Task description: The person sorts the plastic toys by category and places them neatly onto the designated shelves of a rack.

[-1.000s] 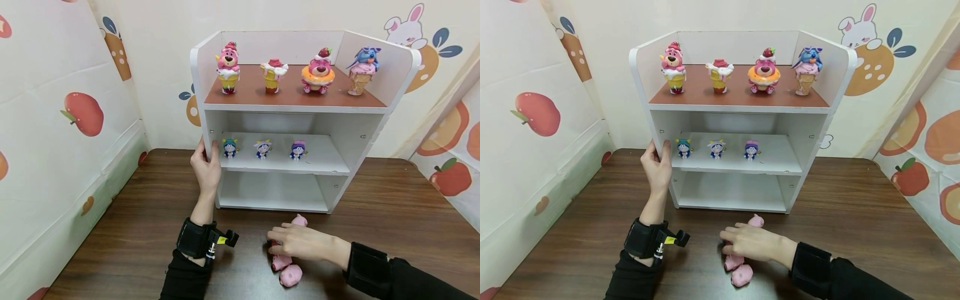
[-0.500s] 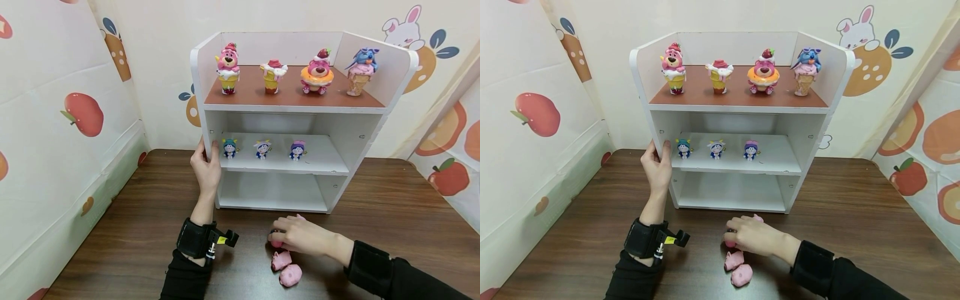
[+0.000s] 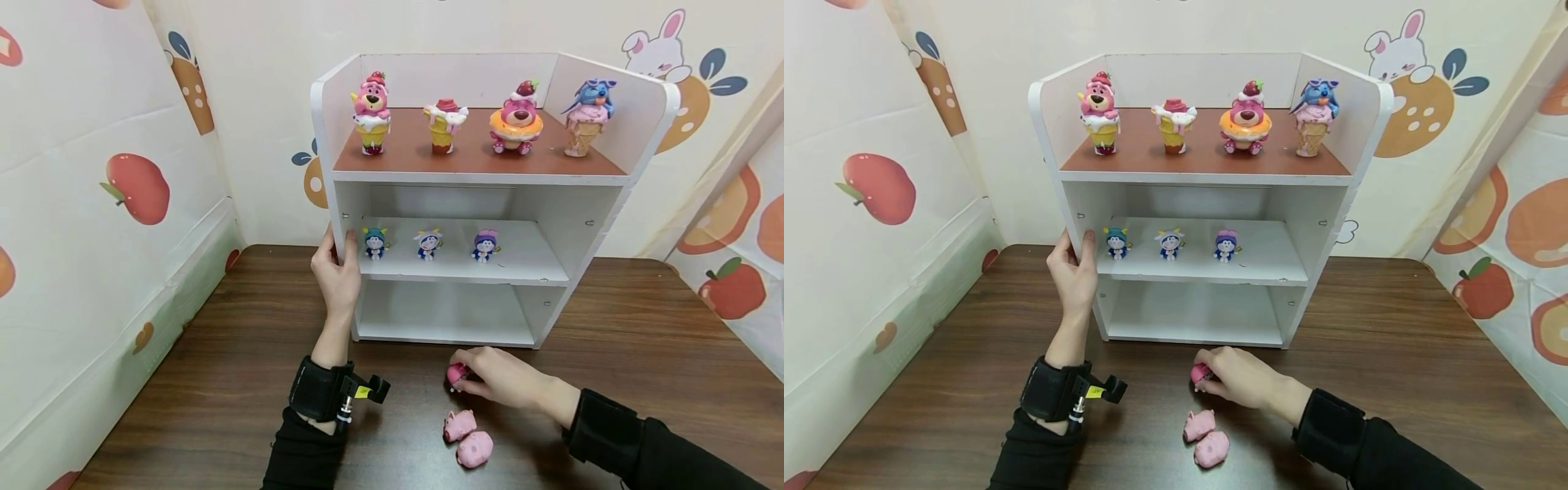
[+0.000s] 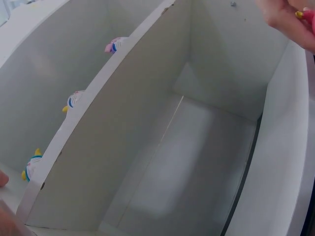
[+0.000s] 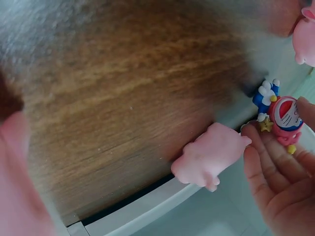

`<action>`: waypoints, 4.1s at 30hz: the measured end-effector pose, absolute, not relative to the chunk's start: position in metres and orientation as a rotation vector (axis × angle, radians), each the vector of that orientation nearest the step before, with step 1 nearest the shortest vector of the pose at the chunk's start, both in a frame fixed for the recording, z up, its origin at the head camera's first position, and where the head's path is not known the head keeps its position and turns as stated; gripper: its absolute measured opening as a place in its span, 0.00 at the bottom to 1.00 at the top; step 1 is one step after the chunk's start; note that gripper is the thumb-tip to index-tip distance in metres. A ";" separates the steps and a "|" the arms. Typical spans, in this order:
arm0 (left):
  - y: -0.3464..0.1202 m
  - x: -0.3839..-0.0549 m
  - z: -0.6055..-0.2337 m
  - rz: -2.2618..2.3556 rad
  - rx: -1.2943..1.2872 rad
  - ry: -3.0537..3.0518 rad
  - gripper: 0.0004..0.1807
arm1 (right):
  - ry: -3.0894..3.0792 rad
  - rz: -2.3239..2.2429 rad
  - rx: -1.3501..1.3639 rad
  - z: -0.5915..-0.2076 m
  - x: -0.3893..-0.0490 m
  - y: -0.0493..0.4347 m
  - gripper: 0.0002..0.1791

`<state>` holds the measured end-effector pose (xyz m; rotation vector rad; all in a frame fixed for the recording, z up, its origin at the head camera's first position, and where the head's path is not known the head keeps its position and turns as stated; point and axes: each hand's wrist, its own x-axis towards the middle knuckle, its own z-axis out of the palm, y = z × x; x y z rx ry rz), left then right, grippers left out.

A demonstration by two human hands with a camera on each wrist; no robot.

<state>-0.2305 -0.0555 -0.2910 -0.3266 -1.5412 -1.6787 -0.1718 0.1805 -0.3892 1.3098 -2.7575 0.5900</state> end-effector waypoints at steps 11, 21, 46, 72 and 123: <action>-0.060 -0.252 -0.311 -1.678 -0.351 -1.513 0.17 | -2.704 0.383 1.238 -0.384 -0.169 0.181 0.19; -0.060 -0.255 -0.315 -1.653 -0.359 -1.504 0.17 | -2.439 0.181 1.447 -0.387 -0.168 0.176 0.19; -0.059 -0.248 -0.309 -1.668 -0.354 -1.508 0.17 | -2.419 0.213 1.349 -0.351 -0.153 0.185 0.16; -0.061 -0.253 -0.312 -1.674 -0.352 -1.501 0.17 | -2.450 0.009 1.121 -0.233 -0.163 0.224 0.17; -0.060 -0.250 -0.310 -1.649 -0.356 -1.507 0.17 | -2.540 -0.215 0.819 -0.231 -0.214 0.237 0.13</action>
